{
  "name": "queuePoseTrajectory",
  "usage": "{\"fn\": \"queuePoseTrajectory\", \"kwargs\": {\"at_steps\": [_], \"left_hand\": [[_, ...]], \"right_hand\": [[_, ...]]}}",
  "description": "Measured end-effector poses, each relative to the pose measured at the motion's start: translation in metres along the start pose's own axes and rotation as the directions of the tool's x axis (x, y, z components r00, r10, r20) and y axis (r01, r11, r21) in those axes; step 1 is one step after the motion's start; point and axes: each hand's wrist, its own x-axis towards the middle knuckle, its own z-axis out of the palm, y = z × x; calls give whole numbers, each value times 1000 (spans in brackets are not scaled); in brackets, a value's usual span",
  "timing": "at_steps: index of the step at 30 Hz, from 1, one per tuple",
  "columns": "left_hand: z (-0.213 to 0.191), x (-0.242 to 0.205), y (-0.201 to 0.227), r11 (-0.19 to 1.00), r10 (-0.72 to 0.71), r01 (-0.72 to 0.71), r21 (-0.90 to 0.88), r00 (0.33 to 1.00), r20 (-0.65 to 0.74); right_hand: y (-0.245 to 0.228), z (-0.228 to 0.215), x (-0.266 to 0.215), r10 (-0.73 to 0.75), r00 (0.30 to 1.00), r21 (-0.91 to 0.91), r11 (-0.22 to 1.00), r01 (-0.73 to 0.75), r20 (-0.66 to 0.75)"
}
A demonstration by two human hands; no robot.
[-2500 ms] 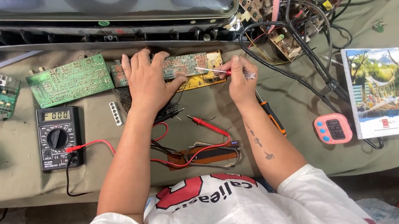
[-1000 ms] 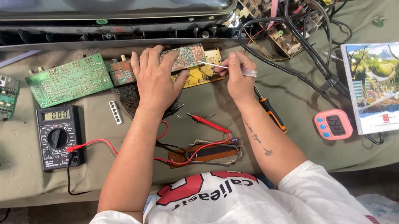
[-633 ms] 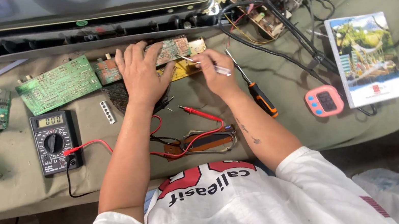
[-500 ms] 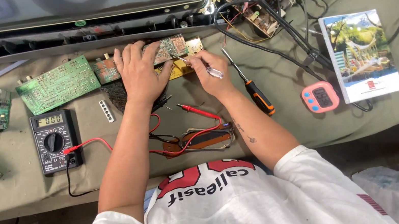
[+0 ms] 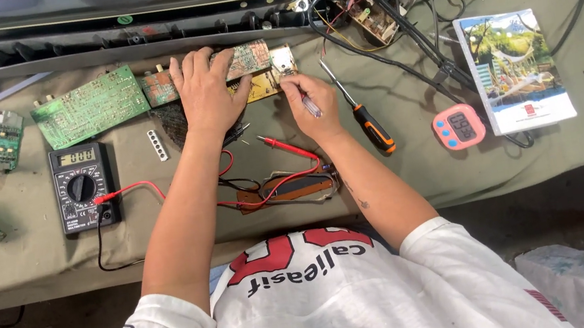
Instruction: A person is cleaning and inspecting the internal circuit boards of a disassembled television using a small tool.
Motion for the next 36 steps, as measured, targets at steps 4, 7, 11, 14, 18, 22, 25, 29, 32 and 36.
{"fn": "queuePoseTrajectory", "kwargs": {"at_steps": [4,7,11,14,18,22,25,29,32,36], "left_hand": [[-14,3,13,995,42,-42,93,999,-1],[-16,3,17,982,122,-114,147,992,-41],[-6,10,27,982,129,-129,140,992,11],[5,17,35,986,76,-78,145,997,22],[22,12,43,992,24,-8,129,993,-119],[17,10,42,998,6,0,67,997,-80],[14,13,42,998,14,-9,59,996,-91],[13,12,42,998,30,-25,60,995,-90],[11,10,43,998,34,-29,61,995,-88],[12,12,43,998,26,-22,55,997,-71]], "right_hand": [[0,-8,-1,-21,986,-23,999,25,164],[-3,-9,-4,-1,982,-77,997,16,191],[-4,-11,-10,-27,971,-102,993,53,235],[-2,-10,-10,-2,972,-116,993,30,237],[-4,-9,-9,-21,974,-122,991,50,226],[-9,-10,-9,-38,972,-143,987,73,234],[-7,-6,-4,-76,973,-175,978,115,219],[1,-3,-3,-64,971,-208,971,114,231],[-3,-6,-7,-96,969,-184,973,139,227],[-1,-4,-2,-82,966,-174,977,127,246]]}}
